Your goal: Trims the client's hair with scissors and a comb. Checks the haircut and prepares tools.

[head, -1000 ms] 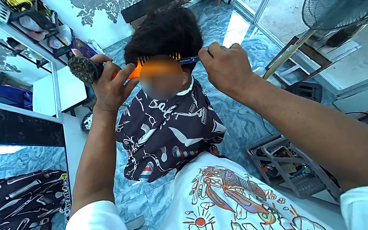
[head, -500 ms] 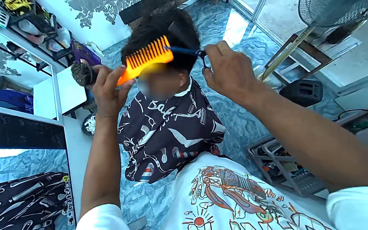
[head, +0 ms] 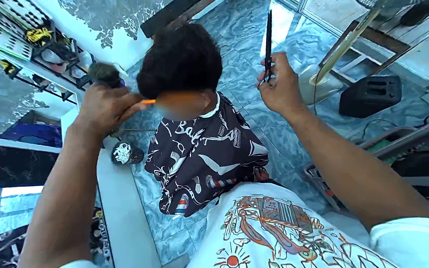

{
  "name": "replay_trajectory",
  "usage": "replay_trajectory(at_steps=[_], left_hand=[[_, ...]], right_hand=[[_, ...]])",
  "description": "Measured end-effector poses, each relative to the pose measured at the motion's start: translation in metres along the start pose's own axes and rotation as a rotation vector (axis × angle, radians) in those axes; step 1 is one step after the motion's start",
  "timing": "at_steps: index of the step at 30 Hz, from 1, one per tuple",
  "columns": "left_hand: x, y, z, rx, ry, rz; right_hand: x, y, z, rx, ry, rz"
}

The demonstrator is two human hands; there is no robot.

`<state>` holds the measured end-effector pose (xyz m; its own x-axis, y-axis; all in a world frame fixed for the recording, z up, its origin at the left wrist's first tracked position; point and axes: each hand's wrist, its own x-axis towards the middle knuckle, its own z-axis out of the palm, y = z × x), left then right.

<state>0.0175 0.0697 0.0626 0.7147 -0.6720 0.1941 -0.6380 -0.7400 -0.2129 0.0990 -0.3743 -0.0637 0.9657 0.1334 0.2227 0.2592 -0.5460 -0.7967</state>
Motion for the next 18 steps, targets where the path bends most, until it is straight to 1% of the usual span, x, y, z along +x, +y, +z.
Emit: replay_trajectory(at_steps=[3, 6, 9, 12, 18], left_hand=[[-0.038, 0.021, -0.002, 0.025, 0.044, -0.043], [-0.049, 0.031, 0.019, 0.051, 0.118, -0.048], [-0.038, 0.028, 0.028, 0.129, 0.172, -0.035], [-0.023, 0.026, 0.017, 0.180, 0.231, -0.016], [0.005, 0.033, -0.005, 0.252, 0.285, 0.048]], right_hand=[[-0.016, 0.030, 0.000, -0.094, 0.015, 0.056], [-0.020, 0.034, 0.017, -0.201, -0.006, 0.011], [-0.009, 0.024, 0.039, -0.359, 0.016, -0.176], [0.007, 0.012, 0.054, -0.451, 0.028, -0.330], [0.015, -0.007, 0.068, -0.505, 0.068, -0.428]])
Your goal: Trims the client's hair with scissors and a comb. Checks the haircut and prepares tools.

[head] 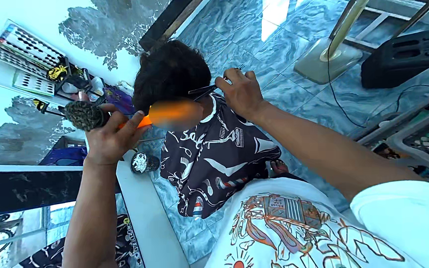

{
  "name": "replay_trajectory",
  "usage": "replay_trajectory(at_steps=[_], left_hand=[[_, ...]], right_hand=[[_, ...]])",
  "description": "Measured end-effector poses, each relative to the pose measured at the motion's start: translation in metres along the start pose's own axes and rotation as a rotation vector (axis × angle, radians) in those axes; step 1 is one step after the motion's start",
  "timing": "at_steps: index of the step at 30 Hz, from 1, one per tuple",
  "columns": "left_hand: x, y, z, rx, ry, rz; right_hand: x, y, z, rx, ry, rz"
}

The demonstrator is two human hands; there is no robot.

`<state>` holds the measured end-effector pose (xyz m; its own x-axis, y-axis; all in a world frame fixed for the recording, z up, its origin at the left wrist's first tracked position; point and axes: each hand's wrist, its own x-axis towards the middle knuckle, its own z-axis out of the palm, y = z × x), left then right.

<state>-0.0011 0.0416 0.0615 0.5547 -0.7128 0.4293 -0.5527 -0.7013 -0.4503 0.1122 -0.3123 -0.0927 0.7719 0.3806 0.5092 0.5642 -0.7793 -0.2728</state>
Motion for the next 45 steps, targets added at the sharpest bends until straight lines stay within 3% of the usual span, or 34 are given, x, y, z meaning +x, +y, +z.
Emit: replay_trajectory(at_steps=[14, 18, 21, 24, 27, 31, 36, 45], left_hand=[[0.012, -0.004, -0.003, 0.035, 0.039, 0.046], [0.014, 0.003, -0.013, -0.027, -0.091, 0.018], [0.009, 0.028, -0.014, -0.196, -0.246, -0.019], [0.019, 0.052, 0.003, -0.272, -0.185, -0.174], [0.037, 0.053, 0.014, -0.196, -0.114, -0.271], [0.055, 0.047, 0.009, 0.039, -0.019, -0.180], [0.073, 0.047, 0.000, 0.107, 0.019, -0.079], [0.087, 0.048, -0.008, 0.126, -0.022, -0.067]], right_hand=[[0.003, -0.018, 0.005, 0.072, 0.074, 0.029], [0.001, -0.019, 0.005, 0.139, 0.082, 0.018], [-0.007, -0.004, -0.007, 0.349, -0.019, 0.182], [-0.003, 0.027, -0.008, 0.510, -0.034, 0.314], [0.004, 0.037, -0.006, 0.370, -0.058, 0.149], [0.020, 0.017, -0.019, 0.208, -0.130, -0.096], [0.020, 0.017, -0.019, 0.274, -0.035, -0.098], [0.026, 0.023, -0.025, 0.312, -0.103, -0.079]])
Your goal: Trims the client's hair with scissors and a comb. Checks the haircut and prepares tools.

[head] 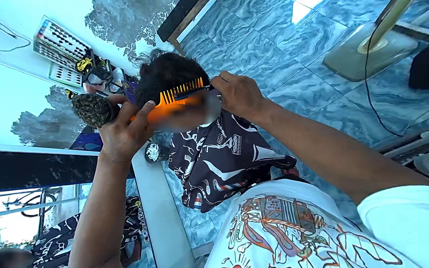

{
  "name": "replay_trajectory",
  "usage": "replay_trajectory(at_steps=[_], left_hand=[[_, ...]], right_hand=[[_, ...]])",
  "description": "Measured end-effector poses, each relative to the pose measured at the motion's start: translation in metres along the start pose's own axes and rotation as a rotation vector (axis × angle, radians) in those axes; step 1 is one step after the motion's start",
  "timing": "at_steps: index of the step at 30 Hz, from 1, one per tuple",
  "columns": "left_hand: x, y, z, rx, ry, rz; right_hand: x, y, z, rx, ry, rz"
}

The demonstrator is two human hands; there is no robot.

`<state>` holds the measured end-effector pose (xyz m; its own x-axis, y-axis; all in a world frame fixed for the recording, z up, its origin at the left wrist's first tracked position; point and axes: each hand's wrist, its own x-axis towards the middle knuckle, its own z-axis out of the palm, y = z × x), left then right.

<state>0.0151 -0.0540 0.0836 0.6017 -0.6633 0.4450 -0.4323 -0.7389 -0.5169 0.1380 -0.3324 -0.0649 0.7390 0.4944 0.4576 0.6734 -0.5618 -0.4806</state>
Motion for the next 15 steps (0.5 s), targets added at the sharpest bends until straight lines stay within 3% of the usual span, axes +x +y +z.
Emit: replay_trajectory(at_steps=[12, 15], left_hand=[[0.011, 0.005, -0.007, 0.029, -0.037, 0.012], [0.016, 0.006, -0.013, 0.050, -0.041, -0.075]], right_hand=[[0.010, 0.007, -0.007, 0.014, -0.008, -0.044], [0.010, 0.011, -0.012, 0.096, -0.022, -0.008]])
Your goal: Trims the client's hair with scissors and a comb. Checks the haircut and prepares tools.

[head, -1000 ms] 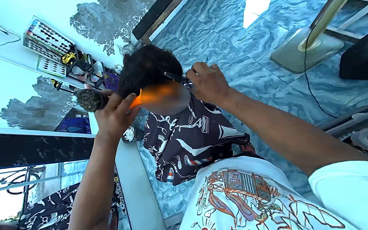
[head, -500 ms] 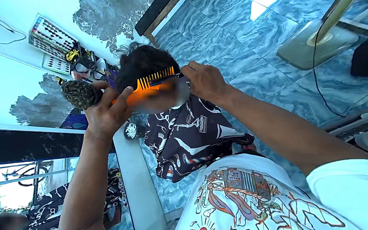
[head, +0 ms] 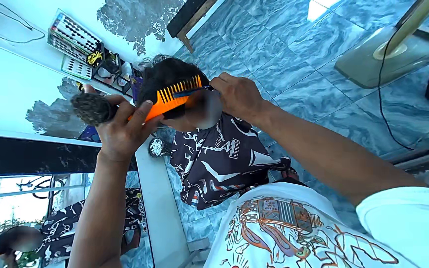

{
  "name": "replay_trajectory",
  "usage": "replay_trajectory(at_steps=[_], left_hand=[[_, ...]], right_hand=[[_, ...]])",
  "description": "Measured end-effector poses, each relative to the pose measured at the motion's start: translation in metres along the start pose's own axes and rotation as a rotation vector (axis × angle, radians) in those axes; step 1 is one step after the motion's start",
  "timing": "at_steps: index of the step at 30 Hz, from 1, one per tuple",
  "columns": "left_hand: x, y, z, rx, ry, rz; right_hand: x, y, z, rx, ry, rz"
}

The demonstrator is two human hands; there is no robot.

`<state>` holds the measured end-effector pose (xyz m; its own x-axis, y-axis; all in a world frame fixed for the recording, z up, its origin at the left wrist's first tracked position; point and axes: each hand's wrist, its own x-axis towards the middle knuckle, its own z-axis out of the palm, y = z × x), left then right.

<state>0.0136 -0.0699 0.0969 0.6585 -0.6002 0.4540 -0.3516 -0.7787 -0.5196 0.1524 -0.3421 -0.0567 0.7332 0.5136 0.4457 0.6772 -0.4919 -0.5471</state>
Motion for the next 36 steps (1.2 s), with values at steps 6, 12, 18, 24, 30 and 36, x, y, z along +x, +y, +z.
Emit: replay_trajectory(at_steps=[6, 12, 18, 24, 30, 36], left_hand=[[0.030, 0.045, -0.021, -0.234, -0.086, -0.686], [0.011, 0.075, 0.012, -0.174, -0.478, -0.463], [-0.016, 0.092, 0.021, -0.087, -0.466, -0.203], [-0.039, 0.035, -0.003, -0.105, -0.388, -0.250], [-0.025, 0.007, 0.001, 0.028, -0.151, -0.062], [-0.013, 0.004, -0.001, 0.003, -0.103, 0.000]], right_hand=[[-0.010, 0.045, -0.002, 0.372, 0.044, 0.313], [-0.021, 0.070, 0.010, 0.477, 0.069, 0.403], [-0.026, 0.070, 0.018, 0.451, 0.032, 0.385], [-0.029, 0.056, 0.017, 0.044, -0.019, 0.064], [-0.010, 0.000, 0.029, -0.099, 0.059, -0.127], [-0.011, -0.004, 0.023, -0.047, 0.052, -0.070]])
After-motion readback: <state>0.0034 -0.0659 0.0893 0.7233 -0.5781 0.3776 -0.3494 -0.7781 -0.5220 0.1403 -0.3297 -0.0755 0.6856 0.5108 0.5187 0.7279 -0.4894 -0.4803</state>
